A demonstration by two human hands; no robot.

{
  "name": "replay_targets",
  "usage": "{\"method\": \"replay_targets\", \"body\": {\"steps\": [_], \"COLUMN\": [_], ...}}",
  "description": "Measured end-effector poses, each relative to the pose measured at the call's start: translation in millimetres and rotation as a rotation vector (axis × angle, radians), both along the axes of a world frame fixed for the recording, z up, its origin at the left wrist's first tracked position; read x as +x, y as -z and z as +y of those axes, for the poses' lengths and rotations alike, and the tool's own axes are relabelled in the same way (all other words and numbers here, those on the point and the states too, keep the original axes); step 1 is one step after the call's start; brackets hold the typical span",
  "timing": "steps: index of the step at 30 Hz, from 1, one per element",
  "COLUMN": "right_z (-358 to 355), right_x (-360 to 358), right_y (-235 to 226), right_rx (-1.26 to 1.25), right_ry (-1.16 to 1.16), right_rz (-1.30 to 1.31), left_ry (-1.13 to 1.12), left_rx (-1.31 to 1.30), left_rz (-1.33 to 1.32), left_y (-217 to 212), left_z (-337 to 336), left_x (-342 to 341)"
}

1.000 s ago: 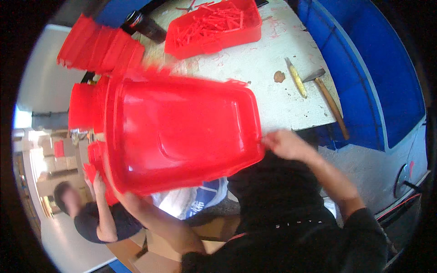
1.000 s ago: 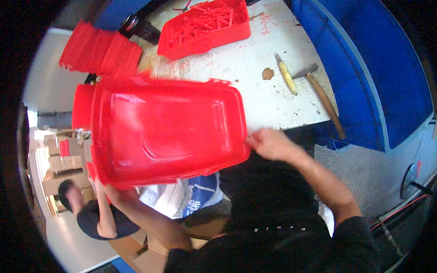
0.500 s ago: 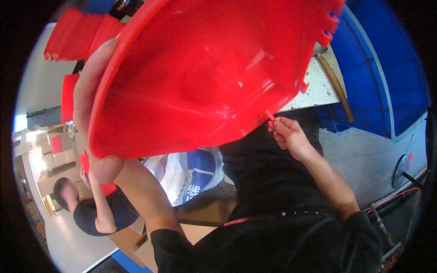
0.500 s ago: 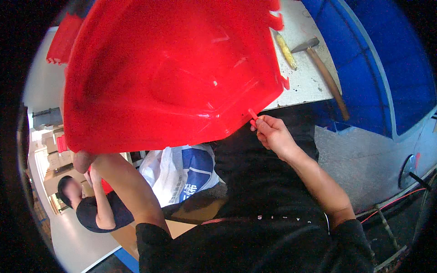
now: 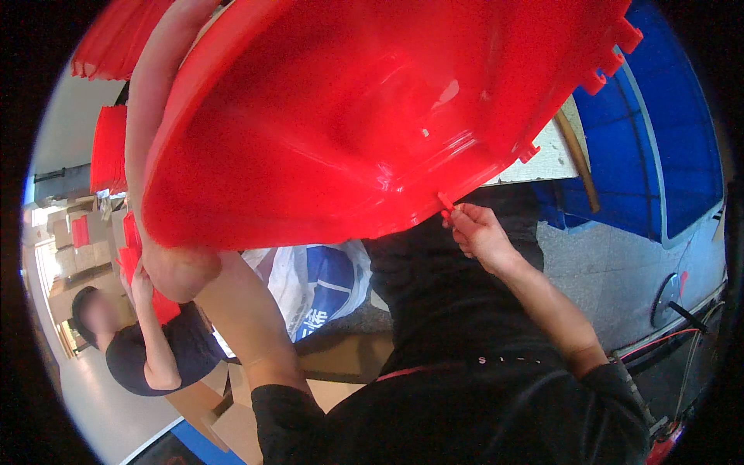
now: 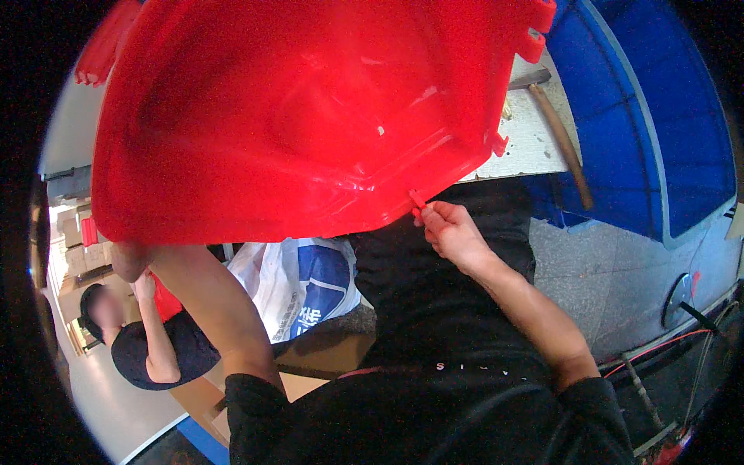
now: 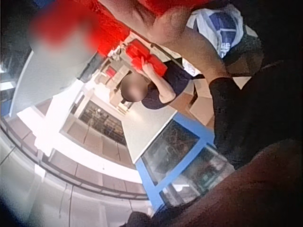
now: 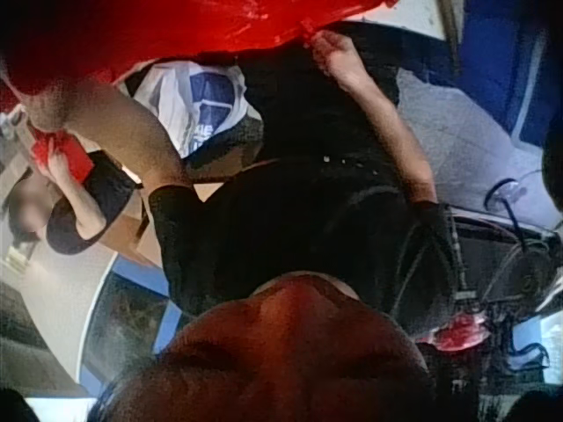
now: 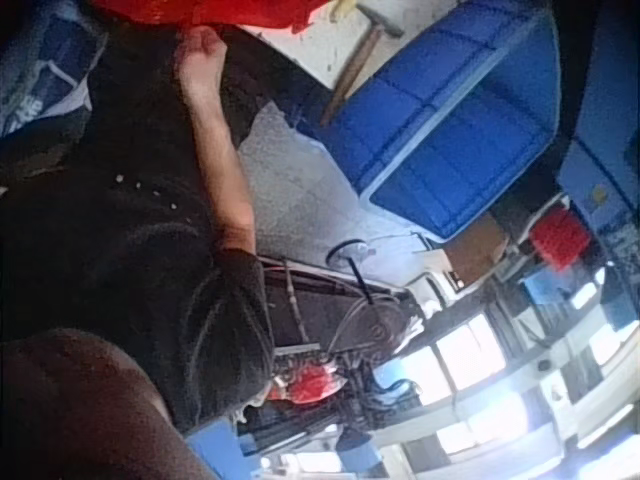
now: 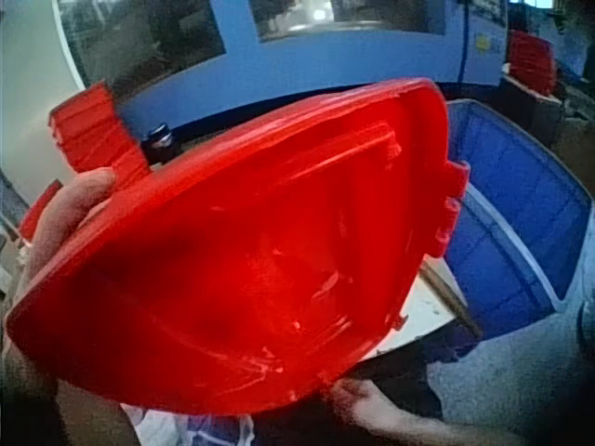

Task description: The person repeatedly picks up red plastic bins and uses a hammer to tap and break off excess plastic flash along the rims. The person flips each bin to access different edges and places the finished bins into a blue bin. A coworker performs a similar task across the table.

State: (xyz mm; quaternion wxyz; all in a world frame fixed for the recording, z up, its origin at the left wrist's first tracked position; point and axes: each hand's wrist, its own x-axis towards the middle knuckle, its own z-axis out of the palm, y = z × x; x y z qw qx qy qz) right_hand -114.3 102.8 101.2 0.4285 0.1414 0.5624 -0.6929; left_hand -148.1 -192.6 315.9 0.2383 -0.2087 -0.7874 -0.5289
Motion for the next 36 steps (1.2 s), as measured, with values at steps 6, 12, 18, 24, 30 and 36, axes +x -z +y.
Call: {"method": "replay_targets", "body": {"steps": [6, 12, 18, 24, 30, 36], "right_z": [-4, -8, -8, -10, 53, 75], "right_x": [6, 10, 19, 18, -14, -69], "right_y": [10, 8, 31, 47, -50, -76], "right_rx": [-0.082, -0.056, -0.092, 0.148, 1.014, 0.55], "right_ry": [0.14, 0.167, 0.196, 0.051, -0.813, -0.096], "right_rz": [0.017, 0.031, 0.125, 0.444, 0.845, 1.196], "left_ry": [-0.074, -0.684, -0.13, -0.225, -0.296, -0.336], "left_rx": [0.076, 0.606, 1.07, 1.213, 1.178, 1.262], "left_rz": [0.068, -0.264, -1.181, -1.179, -1.106, -1.202], "left_y": [28, 137, 250, 262, 242, 230], "left_z": [-17, 63, 181, 186, 183, 179], "left_x": [8, 101, 120, 68, 69, 67]}}
